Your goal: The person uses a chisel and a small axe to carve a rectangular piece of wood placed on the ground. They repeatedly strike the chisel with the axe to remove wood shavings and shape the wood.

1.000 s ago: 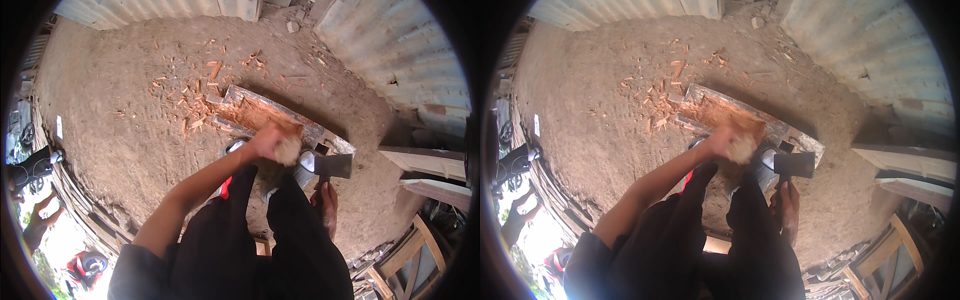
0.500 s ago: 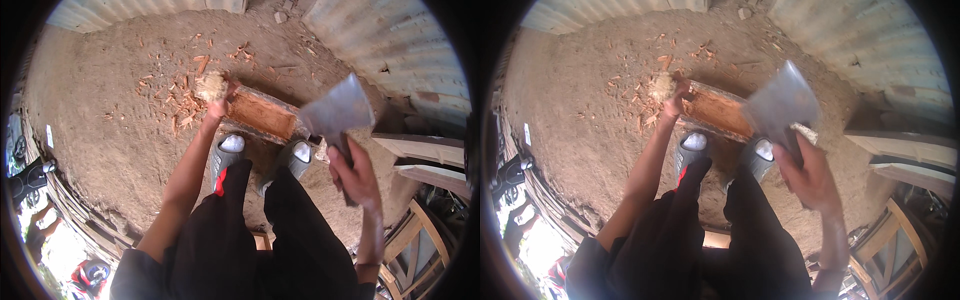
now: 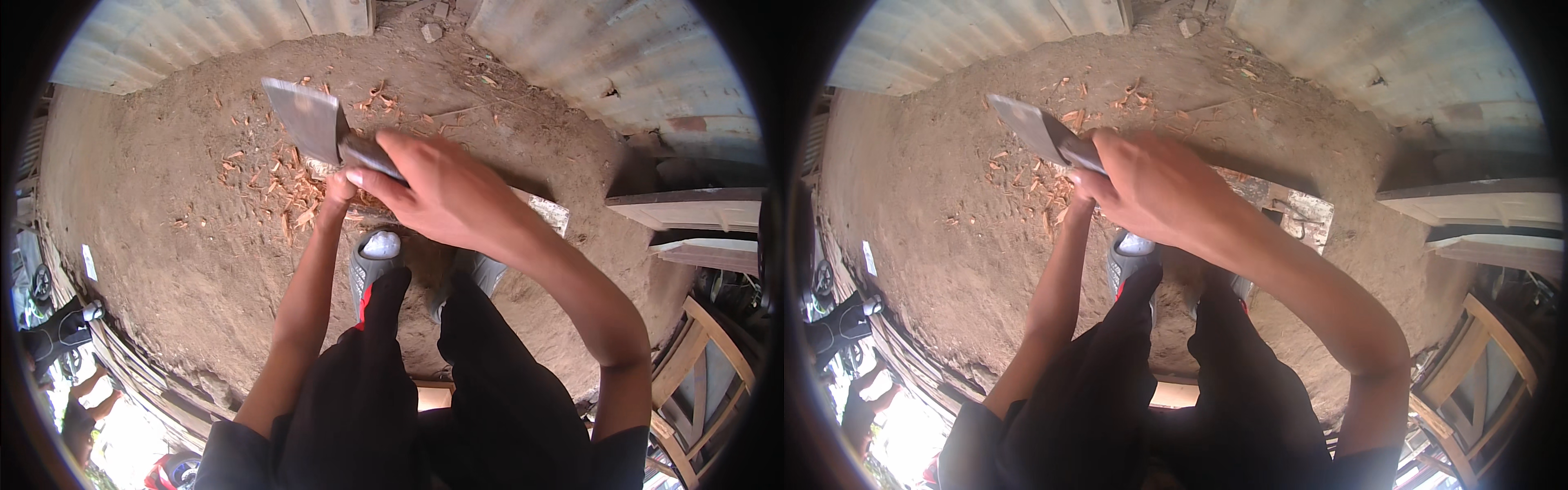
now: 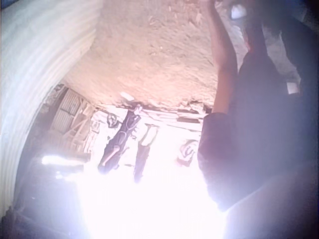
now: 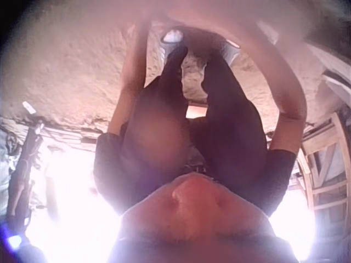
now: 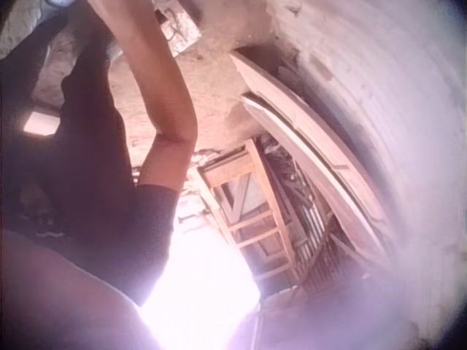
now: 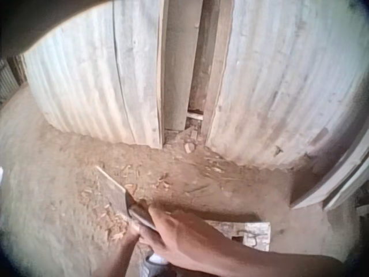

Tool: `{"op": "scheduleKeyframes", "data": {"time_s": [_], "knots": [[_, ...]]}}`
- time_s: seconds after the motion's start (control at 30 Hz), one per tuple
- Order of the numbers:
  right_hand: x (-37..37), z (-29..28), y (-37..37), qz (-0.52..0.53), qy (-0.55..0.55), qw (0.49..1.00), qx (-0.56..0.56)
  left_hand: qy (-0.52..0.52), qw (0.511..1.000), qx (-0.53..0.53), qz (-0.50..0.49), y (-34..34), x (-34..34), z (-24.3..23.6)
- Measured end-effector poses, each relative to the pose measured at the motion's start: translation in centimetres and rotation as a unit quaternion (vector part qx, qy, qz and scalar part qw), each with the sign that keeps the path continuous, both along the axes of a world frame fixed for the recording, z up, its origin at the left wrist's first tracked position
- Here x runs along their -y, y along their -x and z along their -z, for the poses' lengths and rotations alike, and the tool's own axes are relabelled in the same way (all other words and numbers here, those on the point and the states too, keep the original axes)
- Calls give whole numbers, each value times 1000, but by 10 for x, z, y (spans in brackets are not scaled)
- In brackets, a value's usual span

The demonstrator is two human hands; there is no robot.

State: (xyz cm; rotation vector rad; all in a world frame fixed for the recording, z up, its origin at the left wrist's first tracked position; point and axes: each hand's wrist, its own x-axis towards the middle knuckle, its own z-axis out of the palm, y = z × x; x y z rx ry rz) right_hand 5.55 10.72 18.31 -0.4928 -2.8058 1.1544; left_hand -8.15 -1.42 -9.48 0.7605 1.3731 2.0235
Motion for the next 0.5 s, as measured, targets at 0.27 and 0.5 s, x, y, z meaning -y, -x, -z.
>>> {"op": "scheduleKeyframes", "data": {"time_s": [0.27, 0.5], "knots": [[-9, 7, -4, 17, 11, 1000, -12, 19, 997, -73, -11, -11, -16, -36], [-15, -32, -5, 89, 128, 987, 35, 37, 987, -93, -123, -5, -24, -54]]}}
